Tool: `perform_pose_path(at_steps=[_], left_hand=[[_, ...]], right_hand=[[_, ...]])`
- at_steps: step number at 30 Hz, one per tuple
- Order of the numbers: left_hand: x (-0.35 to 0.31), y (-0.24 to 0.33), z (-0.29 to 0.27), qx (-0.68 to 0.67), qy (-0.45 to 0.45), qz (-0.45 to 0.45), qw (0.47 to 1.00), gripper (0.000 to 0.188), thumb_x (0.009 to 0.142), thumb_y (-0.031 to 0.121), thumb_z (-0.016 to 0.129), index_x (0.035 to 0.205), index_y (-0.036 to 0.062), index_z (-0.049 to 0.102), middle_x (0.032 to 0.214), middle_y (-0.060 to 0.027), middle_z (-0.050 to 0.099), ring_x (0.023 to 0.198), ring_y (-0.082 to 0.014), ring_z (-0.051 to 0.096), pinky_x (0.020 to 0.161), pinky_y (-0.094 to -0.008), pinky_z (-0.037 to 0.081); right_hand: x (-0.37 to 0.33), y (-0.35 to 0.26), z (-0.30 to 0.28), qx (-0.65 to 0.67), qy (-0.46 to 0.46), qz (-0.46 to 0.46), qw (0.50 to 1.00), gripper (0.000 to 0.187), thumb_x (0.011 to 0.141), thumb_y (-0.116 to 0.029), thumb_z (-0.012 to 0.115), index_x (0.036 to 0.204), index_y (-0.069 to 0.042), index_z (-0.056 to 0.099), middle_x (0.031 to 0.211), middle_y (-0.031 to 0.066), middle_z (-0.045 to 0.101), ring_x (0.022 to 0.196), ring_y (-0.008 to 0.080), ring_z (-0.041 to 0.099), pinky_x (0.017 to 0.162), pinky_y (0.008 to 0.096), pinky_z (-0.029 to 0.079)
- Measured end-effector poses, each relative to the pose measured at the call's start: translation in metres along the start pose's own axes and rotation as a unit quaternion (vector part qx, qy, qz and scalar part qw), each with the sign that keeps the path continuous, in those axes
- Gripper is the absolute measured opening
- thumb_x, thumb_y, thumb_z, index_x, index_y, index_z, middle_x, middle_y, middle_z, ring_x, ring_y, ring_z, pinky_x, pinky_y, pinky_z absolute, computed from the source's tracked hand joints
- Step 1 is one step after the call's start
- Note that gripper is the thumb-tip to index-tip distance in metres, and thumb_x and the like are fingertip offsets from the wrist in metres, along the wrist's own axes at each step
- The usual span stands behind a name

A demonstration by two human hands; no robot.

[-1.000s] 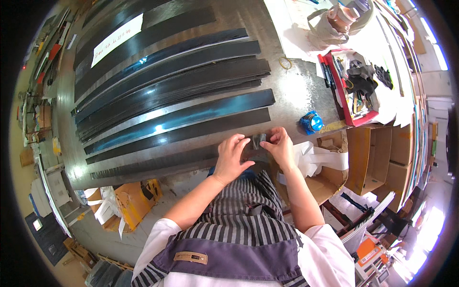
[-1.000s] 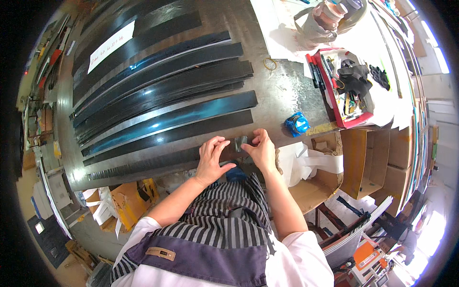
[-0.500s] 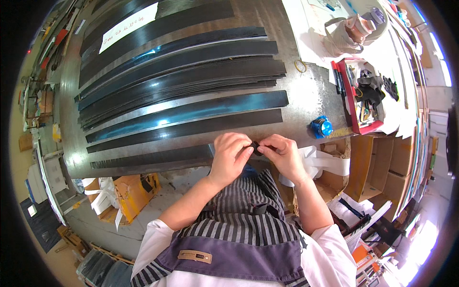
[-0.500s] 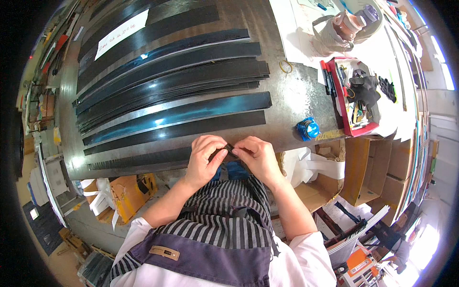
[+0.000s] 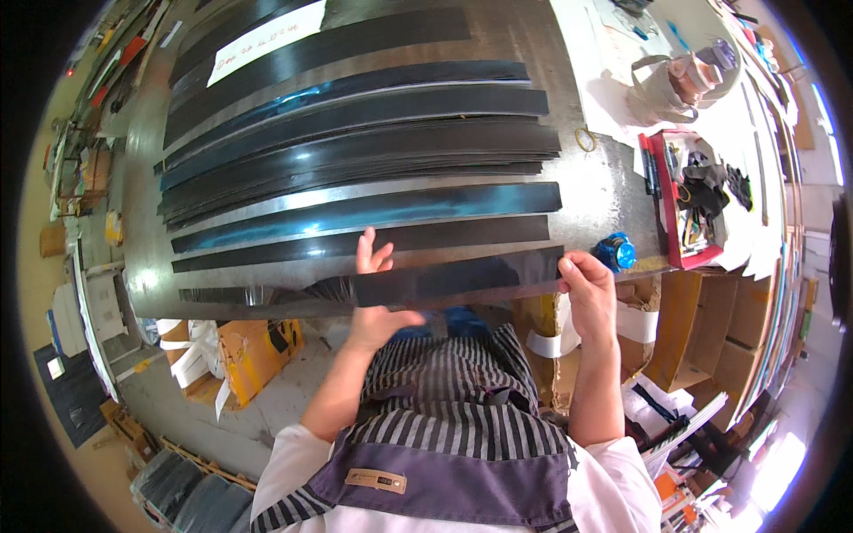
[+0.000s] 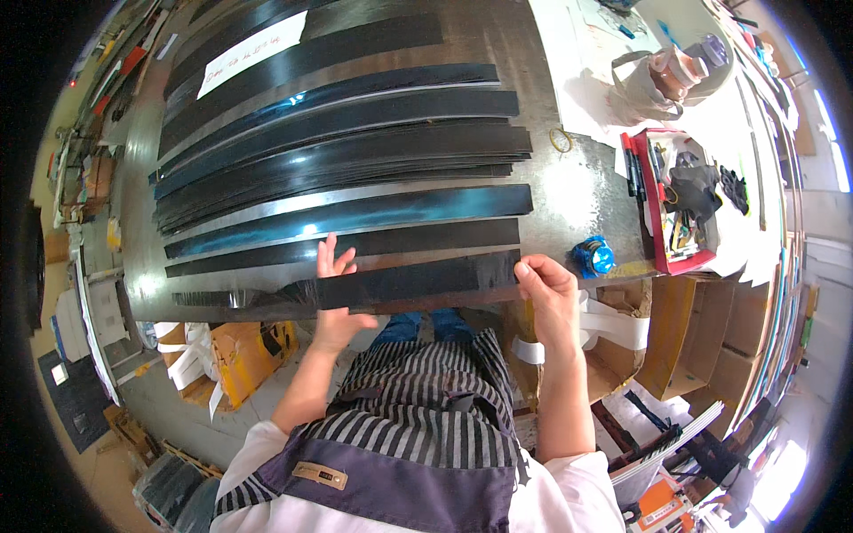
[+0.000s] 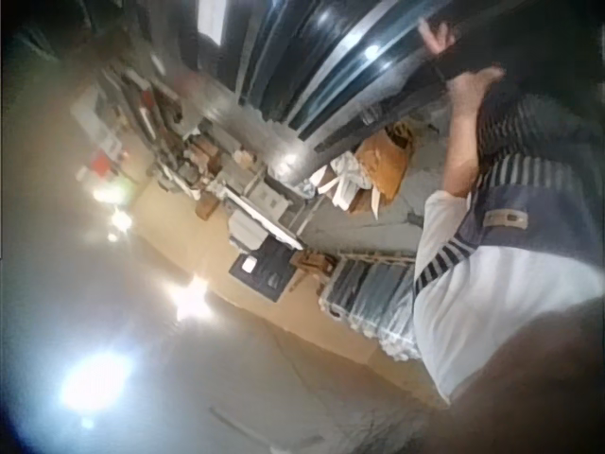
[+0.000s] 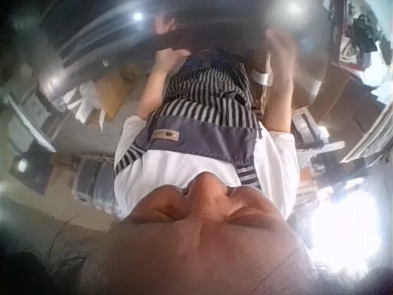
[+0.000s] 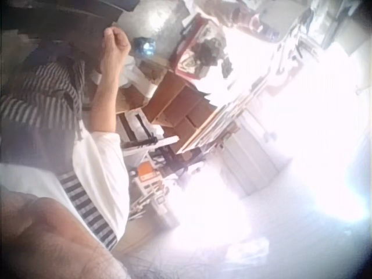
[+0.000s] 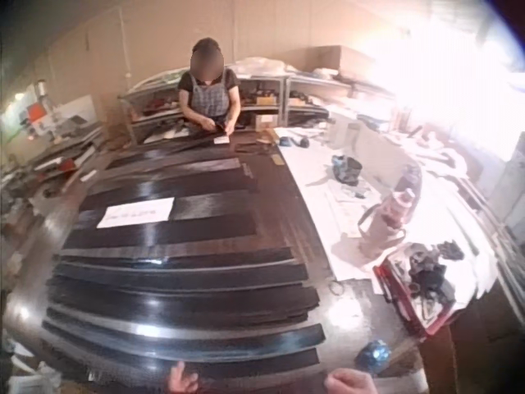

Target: The person wraps long, dark metal sheets with white paper on a workbench. They place a sheet, cover it with paper, and use a blue tape dispenser to secure the paper. The person repeats this process for multiple sheets, stacking the wrapped items on the table.

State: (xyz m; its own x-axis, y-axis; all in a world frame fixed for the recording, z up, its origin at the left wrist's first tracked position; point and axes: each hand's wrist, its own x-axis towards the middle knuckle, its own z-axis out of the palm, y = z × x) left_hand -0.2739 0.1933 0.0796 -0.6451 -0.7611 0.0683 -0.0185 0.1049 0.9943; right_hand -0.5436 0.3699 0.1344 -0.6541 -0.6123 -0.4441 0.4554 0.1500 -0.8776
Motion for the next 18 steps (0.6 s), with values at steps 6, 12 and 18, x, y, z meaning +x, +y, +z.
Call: perform_pose_path(at_steps=[6,12,18], left_hand=[[-0.018,-0.047,-0.074,-0.178,0.181,-0.196,0.947,0.044,0.095,0.018,0.067,0.135,0.0041,0.057,0.136,-0.0084,0.057,0.122,-0.0178,0.054,0.109,-0.0348,0.039],[0.010,-0.072,-0.075,0.271,0.212,-0.091,0.935,0.023,0.095,0.017,0.066,0.109,-0.0015,0.067,0.102,-0.0115,0.071,0.088,-0.0224,0.068,0.079,-0.0343,0.051],[0.008,-0.094,-0.052,0.395,0.208,-0.033,0.894,0.022,0.092,0.017,0.069,0.103,-0.0020,0.066,0.093,-0.0156,0.069,0.082,-0.0342,0.067,0.073,-0.0400,0.053]], right_hand=[[0.041,0.075,-0.015,-0.170,0.124,-0.032,0.977,0.015,0.090,-0.013,0.072,0.096,0.001,0.071,0.076,-0.0042,0.062,0.068,0.0061,0.051,0.063,0.0227,0.041],[0.074,0.080,0.013,-0.339,0.203,-0.115,0.912,0.021,0.084,-0.013,0.075,0.101,0.000,0.070,0.074,0.0103,0.068,0.068,0.0174,0.064,0.068,0.0315,0.051],[0.082,0.090,0.008,-0.419,0.259,-0.095,0.865,0.019,0.086,-0.015,0.073,0.098,-0.002,0.071,0.083,0.0108,0.070,0.073,0.0244,0.067,0.072,0.0337,0.053]])
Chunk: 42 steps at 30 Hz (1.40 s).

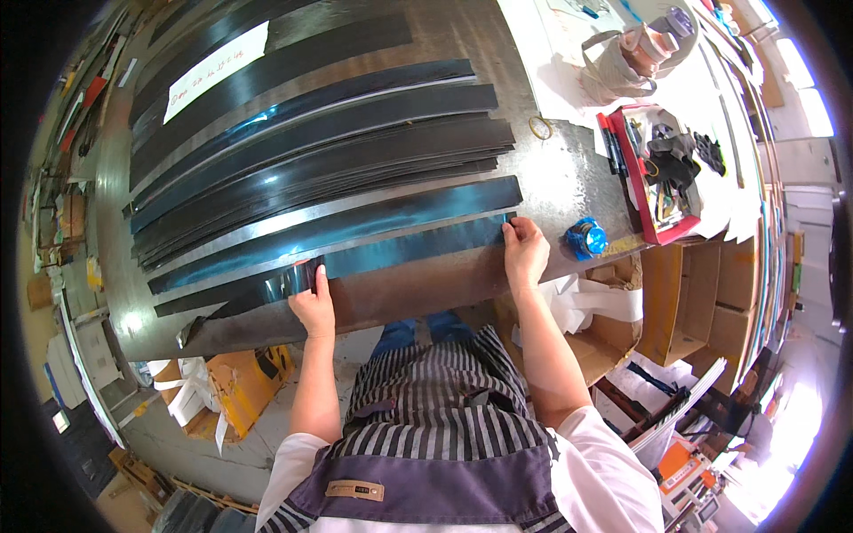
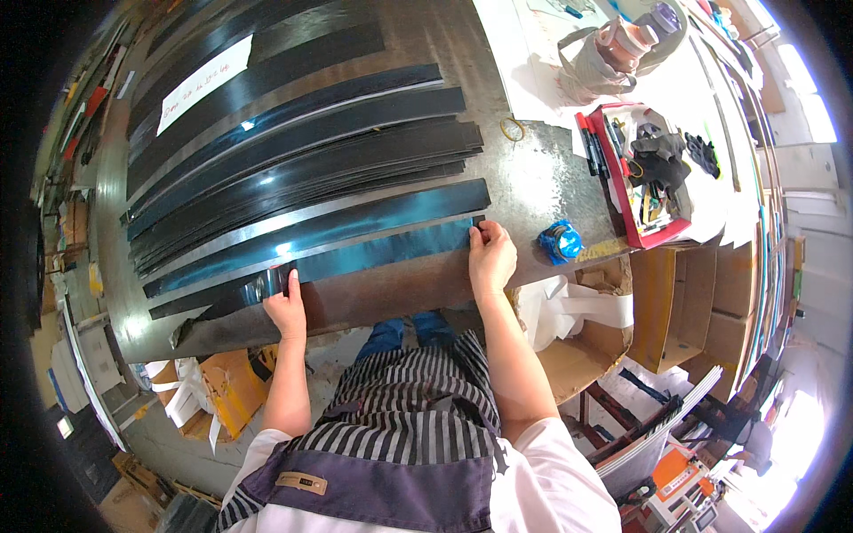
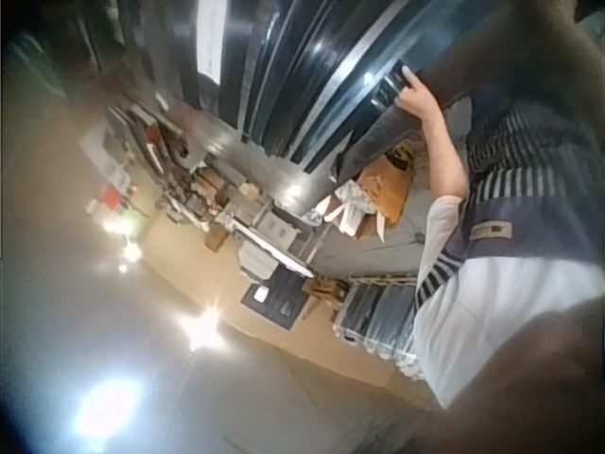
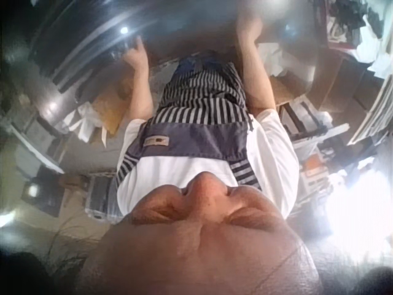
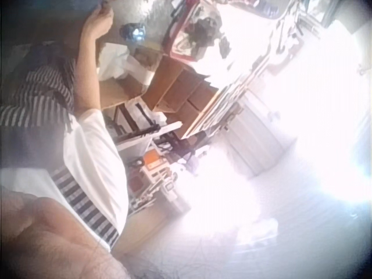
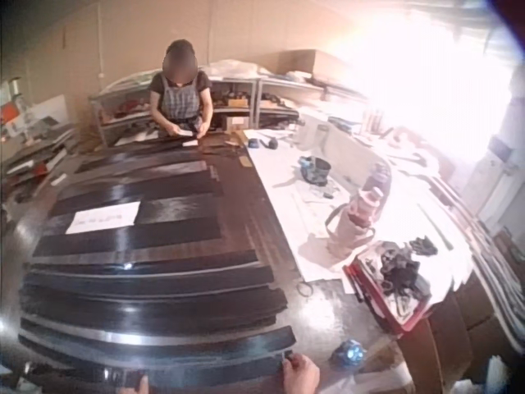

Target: The person wraps long, dark metal sheets with white paper on a workbench. They place a sheet, cover it with paper, and use a blue tape dispenser to secure the paper. The person repeats this process for multiple sheets, stacking the wrapped items on the table.

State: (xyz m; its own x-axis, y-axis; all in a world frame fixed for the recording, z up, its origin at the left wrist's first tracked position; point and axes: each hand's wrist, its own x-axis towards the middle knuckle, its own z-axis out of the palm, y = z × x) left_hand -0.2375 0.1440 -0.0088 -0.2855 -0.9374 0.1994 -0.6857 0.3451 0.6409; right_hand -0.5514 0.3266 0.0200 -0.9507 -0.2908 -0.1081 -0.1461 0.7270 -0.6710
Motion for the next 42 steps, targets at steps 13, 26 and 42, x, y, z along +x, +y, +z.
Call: perform_pose_path(at_steps=[13,26,42], left_hand=[[-0.012,0.026,0.018,-0.010,0.048,0.024,0.998,0.028,0.088,0.021,0.074,0.102,-0.0026,0.066,0.096,-0.0176,0.069,0.086,-0.0376,0.066,0.079,-0.0421,0.051],[-0.010,0.031,0.019,0.002,0.071,0.050,0.996,0.027,0.085,0.019,0.076,0.101,-0.0004,0.065,0.093,-0.0158,0.068,0.084,-0.0366,0.065,0.079,-0.0423,0.051],[-0.014,0.024,0.022,-0.010,0.065,0.031,0.997,0.028,0.080,0.015,0.078,0.101,0.0021,0.064,0.097,-0.0140,0.066,0.086,-0.0348,0.064,0.079,-0.0415,0.051]], right_hand=[[0.014,0.030,-0.010,0.170,0.001,0.056,0.984,0.012,0.085,-0.004,0.072,0.093,0.004,0.068,0.074,0.0060,0.067,0.066,0.0096,0.059,0.066,0.0256,0.050],[0.014,0.025,-0.013,0.170,-0.004,0.057,0.984,0.010,0.087,-0.003,0.071,0.092,0.004,0.067,0.073,0.0035,0.066,0.062,0.0075,0.057,0.057,0.0246,0.048],[0.015,0.028,-0.012,0.188,0.005,0.054,0.981,0.008,0.086,-0.002,0.072,0.091,0.002,0.068,0.071,0.0025,0.065,0.056,0.0065,0.055,0.049,0.0238,0.047]])
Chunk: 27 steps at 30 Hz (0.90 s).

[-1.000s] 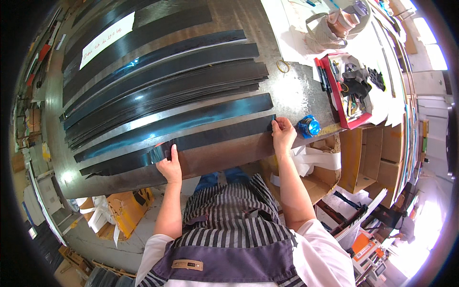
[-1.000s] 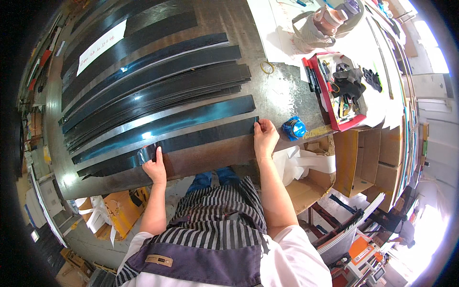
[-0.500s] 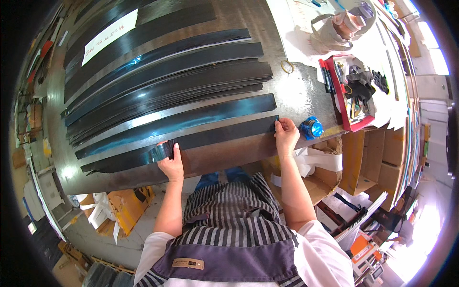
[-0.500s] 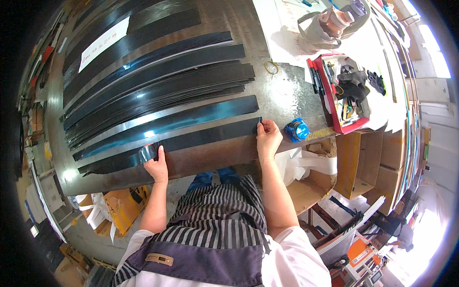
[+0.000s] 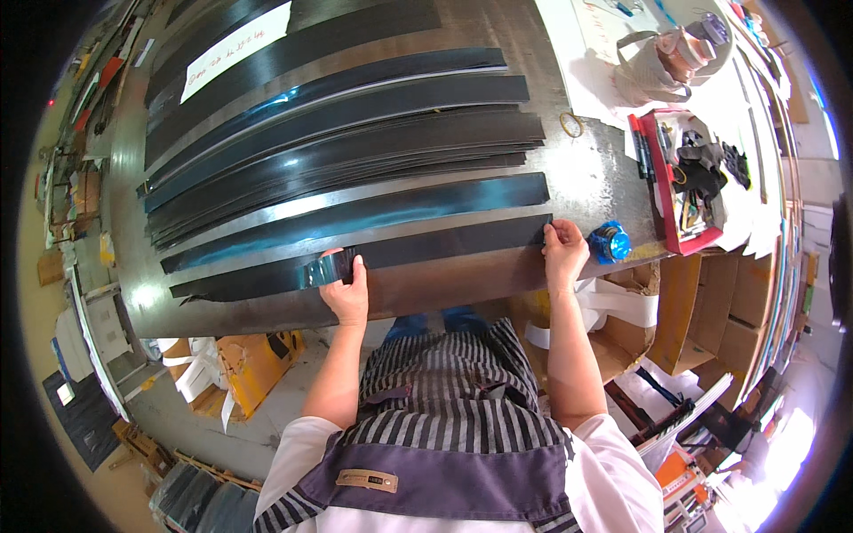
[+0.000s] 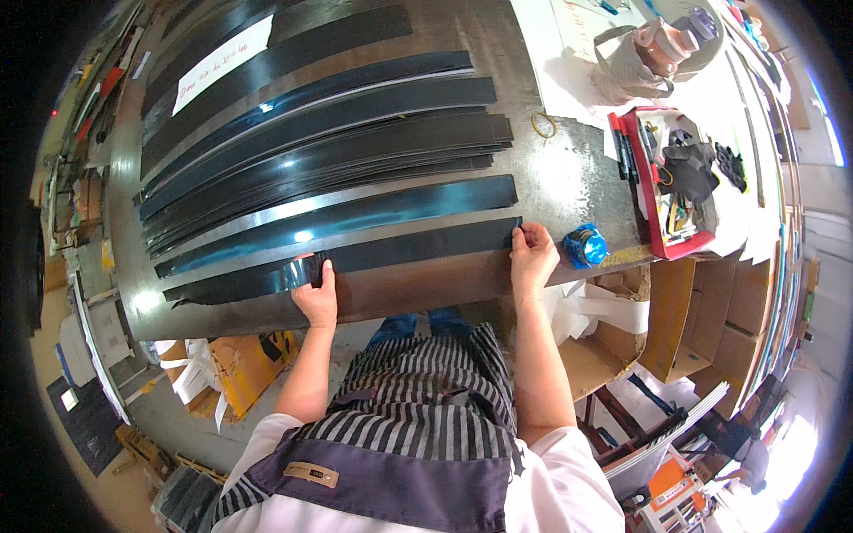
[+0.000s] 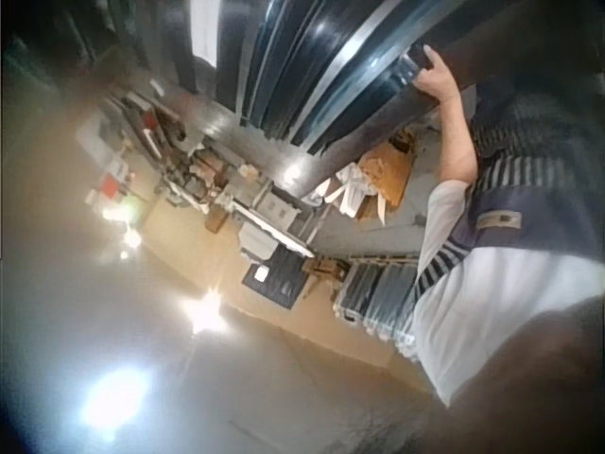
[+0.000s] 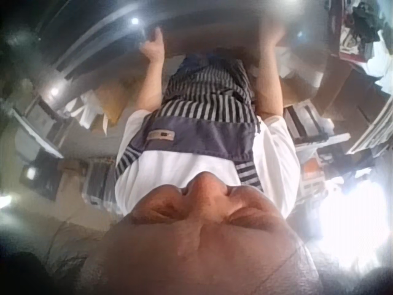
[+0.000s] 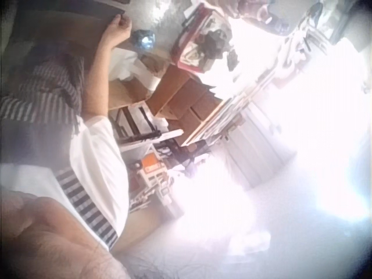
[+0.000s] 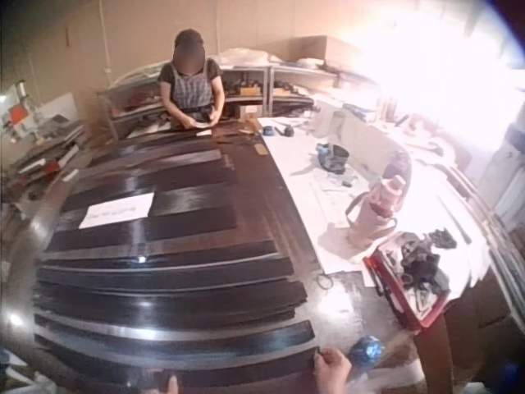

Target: The person wraps long, dark metal sheets with white paper on a workbench. They place a sheet, cover it with paper, and use a blue tape dispenser to secure the paper. The person repeats this process for multiple sheets, stacking the wrapped items on the table.

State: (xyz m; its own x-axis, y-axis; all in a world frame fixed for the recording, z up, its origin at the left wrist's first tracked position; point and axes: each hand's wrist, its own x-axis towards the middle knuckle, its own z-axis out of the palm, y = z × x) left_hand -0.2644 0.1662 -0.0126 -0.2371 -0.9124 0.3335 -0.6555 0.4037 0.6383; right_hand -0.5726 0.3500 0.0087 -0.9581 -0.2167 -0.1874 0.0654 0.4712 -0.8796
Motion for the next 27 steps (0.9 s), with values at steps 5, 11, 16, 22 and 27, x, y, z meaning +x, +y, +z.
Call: perform_pose_path(at_steps=[5,11,16,22,27], left_hand=[[-0.003,-0.005,0.001,0.000,-0.008,-0.019,1.000,0.029,0.080,0.014,0.078,0.102,0.0022,0.063,0.099,-0.0135,0.065,0.090,-0.0357,0.063,0.081,-0.0427,0.051],[-0.002,-0.001,0.002,-0.004,-0.011,-0.025,1.000,0.029,0.079,0.015,0.078,0.100,0.0020,0.064,0.100,-0.0141,0.065,0.091,-0.0362,0.063,0.082,-0.0431,0.051],[-0.002,-0.007,0.004,0.034,-0.002,0.014,0.999,0.030,0.077,0.015,0.079,0.099,0.0011,0.064,0.099,-0.0157,0.065,0.090,-0.0379,0.062,0.082,-0.0444,0.050],[-0.003,-0.006,0.005,0.021,0.004,0.014,1.000,0.030,0.078,0.016,0.078,0.101,0.0013,0.063,0.094,-0.0158,0.065,0.085,-0.0371,0.063,0.077,-0.0436,0.050],[-0.003,-0.007,0.005,0.024,-0.002,0.012,1.000,0.029,0.081,0.017,0.078,0.100,0.0016,0.064,0.089,-0.0145,0.064,0.076,-0.0337,0.063,0.071,-0.0419,0.051]], right_hand=[[0.001,0.000,0.000,-0.023,-0.006,-0.019,1.000,0.007,0.087,-0.004,0.071,0.090,0.002,0.068,0.069,0.0004,0.063,0.053,0.0049,0.052,0.046,0.0220,0.042],[0.000,0.002,0.000,-0.043,-0.002,-0.035,0.998,0.006,0.087,-0.003,0.070,0.089,0.001,0.066,0.071,0.0030,0.064,0.059,0.0086,0.056,0.055,0.0259,0.049],[-0.003,-0.008,0.000,-0.242,0.034,-0.157,0.957,0.022,0.083,-0.009,0.074,0.094,-0.004,0.056,0.090,0.0144,0.059,0.083,0.0375,0.062,0.071,0.0456,0.051],[0.001,-0.020,0.001,-0.293,-0.054,-0.300,0.906,0.017,0.080,0.005,0.060,0.095,-0.002,0.061,0.101,0.0142,0.059,0.094,0.0369,0.058,0.081,0.0428,0.050],[-0.013,-0.025,0.003,-0.315,-0.049,-0.283,0.905,0.041,0.081,-0.026,0.076,0.108,0.000,0.058,0.109,0.0151,0.056,0.105,0.0352,0.054,0.090,0.0429,0.046]])
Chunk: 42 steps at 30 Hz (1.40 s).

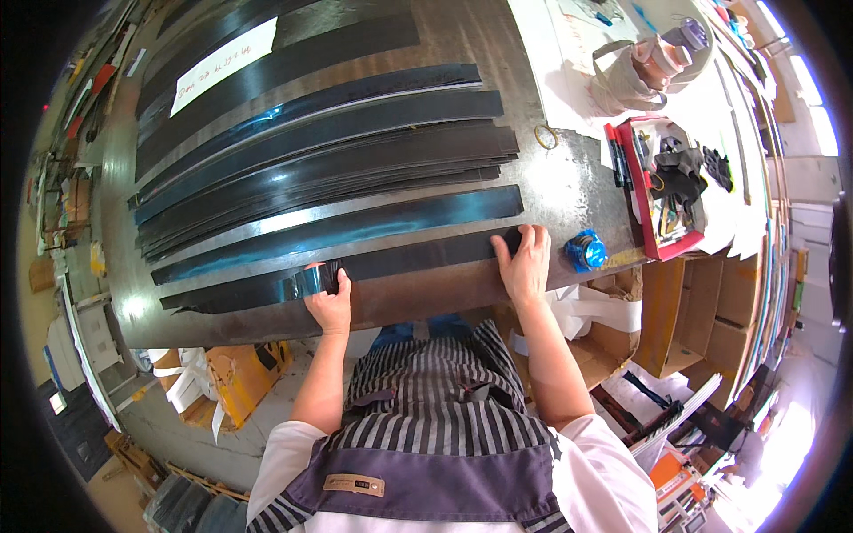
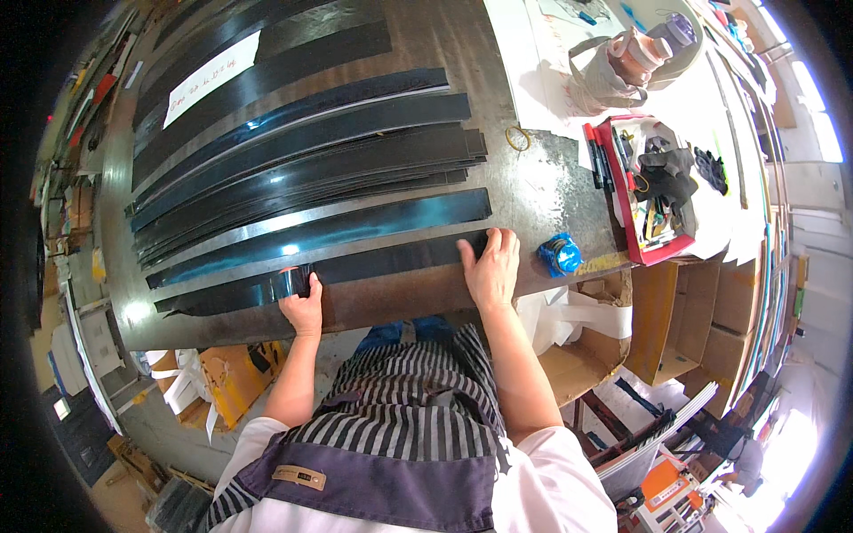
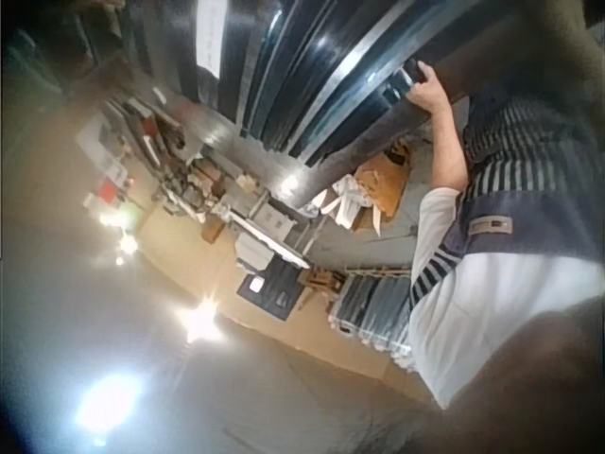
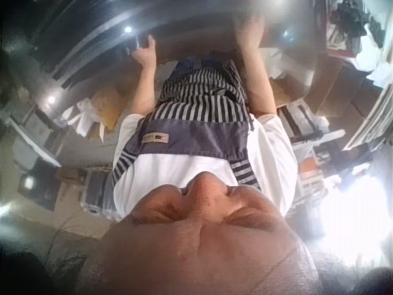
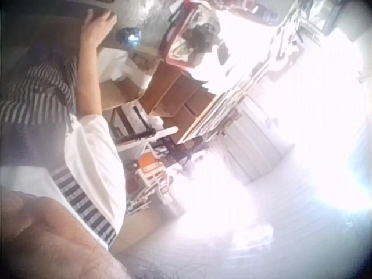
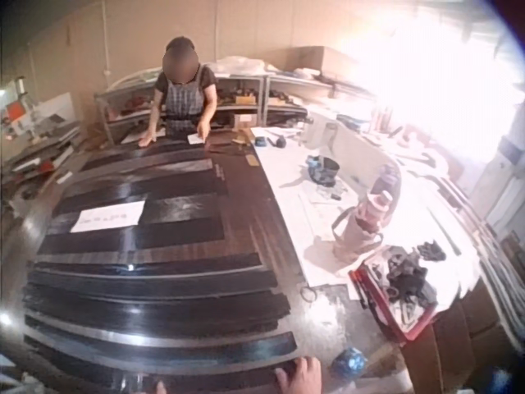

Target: The person wraps long, dark metal sheets with white paper on a workbench. They place a sheet, cover it with paper, and use a blue tape dispenser to secure the paper. The person repeats this process for multiple sheets, stacking the wrapped items on the table.

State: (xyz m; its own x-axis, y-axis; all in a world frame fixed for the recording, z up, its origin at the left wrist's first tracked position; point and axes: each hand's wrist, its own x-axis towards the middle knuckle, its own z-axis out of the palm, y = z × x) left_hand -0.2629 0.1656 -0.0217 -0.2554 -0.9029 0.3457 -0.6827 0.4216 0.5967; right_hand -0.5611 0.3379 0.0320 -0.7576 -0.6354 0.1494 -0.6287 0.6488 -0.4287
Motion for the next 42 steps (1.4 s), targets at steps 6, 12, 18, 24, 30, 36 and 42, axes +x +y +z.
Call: perform_pose_path(at_steps=[6,12,18,24,30,36,42], left_hand=[[0.003,0.004,0.000,0.027,0.015,0.036,0.999,0.029,0.079,0.016,0.078,0.099,0.0021,0.063,0.087,-0.0137,0.063,0.076,-0.0330,0.063,0.071,-0.0417,0.051],[0.000,0.001,-0.002,0.025,0.000,-0.009,1.000,0.031,0.076,0.015,0.077,0.100,0.0029,0.061,0.088,-0.0149,0.063,0.081,-0.0378,0.062,0.074,-0.0446,0.051],[0.002,0.004,-0.003,-0.019,-0.018,-0.040,0.999,0.032,0.077,0.018,0.077,0.101,0.0013,0.061,0.087,-0.0166,0.063,0.080,-0.0378,0.062,0.074,-0.0444,0.051],[0.006,-0.001,-0.017,-0.121,-0.025,-0.030,0.992,0.065,0.076,0.018,0.080,0.128,-0.0020,0.045,0.127,-0.0193,0.046,0.113,-0.0337,0.051,0.098,-0.0440,0.042],[0.028,-0.082,-0.090,-0.338,-0.011,-0.265,0.903,0.094,0.090,0.009,0.071,0.157,0.0040,0.006,0.140,-0.0177,0.043,0.121,-0.0241,0.049,0.105,-0.0357,0.042],[0.083,-0.182,-0.167,-0.423,0.124,-0.312,0.841,0.099,0.087,-0.010,0.065,0.160,0.0231,0.006,0.149,-0.0109,0.037,0.126,-0.0218,0.047,0.108,-0.0335,0.038],[0.101,-0.231,-0.192,-0.097,0.067,-0.246,0.962,0.107,0.079,0.010,0.082,0.160,0.0183,0.011,0.131,-0.0242,0.057,0.110,-0.0326,0.061,0.096,-0.0406,0.048]], right_hand=[[-0.003,-0.005,0.001,-0.107,-0.044,0.050,0.992,0.076,0.069,-0.055,0.079,0.118,-0.002,0.055,0.117,0.0112,0.055,0.110,0.0317,0.053,0.090,0.0440,0.043],[-0.003,-0.018,-0.004,-0.040,0.012,0.029,0.999,0.051,0.079,-0.043,0.076,0.108,-0.004,0.059,0.112,0.0118,0.058,0.106,0.0327,0.054,0.089,0.0447,0.042],[-0.053,-0.128,0.045,0.155,-0.088,-0.250,0.952,0.025,0.080,-0.021,0.074,0.099,-0.008,0.063,0.110,0.0102,0.058,0.105,0.0303,0.055,0.091,0.0448,0.042],[-0.065,-0.159,0.075,0.034,-0.115,-0.230,0.966,0.041,0.081,-0.038,0.073,0.111,-0.012,0.062,0.113,0.0059,0.055,0.106,0.0272,0.051,0.090,0.0430,0.039],[-0.067,-0.163,0.075,-0.028,-0.100,-0.248,0.963,0.040,0.081,-0.042,0.072,0.108,-0.015,0.062,0.112,0.0047,0.054,0.107,0.0260,0.050,0.091,0.0433,0.038],[-0.070,-0.166,0.077,-0.052,-0.092,-0.244,0.964,0.041,0.078,-0.034,0.075,0.110,-0.011,0.062,0.112,0.0068,0.056,0.107,0.0284,0.051,0.092,0.0441,0.039],[-0.072,-0.164,0.083,-0.069,-0.075,-0.247,0.964,0.039,0.076,-0.027,0.077,0.108,-0.011,0.062,0.112,0.0082,0.056,0.106,0.0301,0.052,0.092,0.0445,0.040]])
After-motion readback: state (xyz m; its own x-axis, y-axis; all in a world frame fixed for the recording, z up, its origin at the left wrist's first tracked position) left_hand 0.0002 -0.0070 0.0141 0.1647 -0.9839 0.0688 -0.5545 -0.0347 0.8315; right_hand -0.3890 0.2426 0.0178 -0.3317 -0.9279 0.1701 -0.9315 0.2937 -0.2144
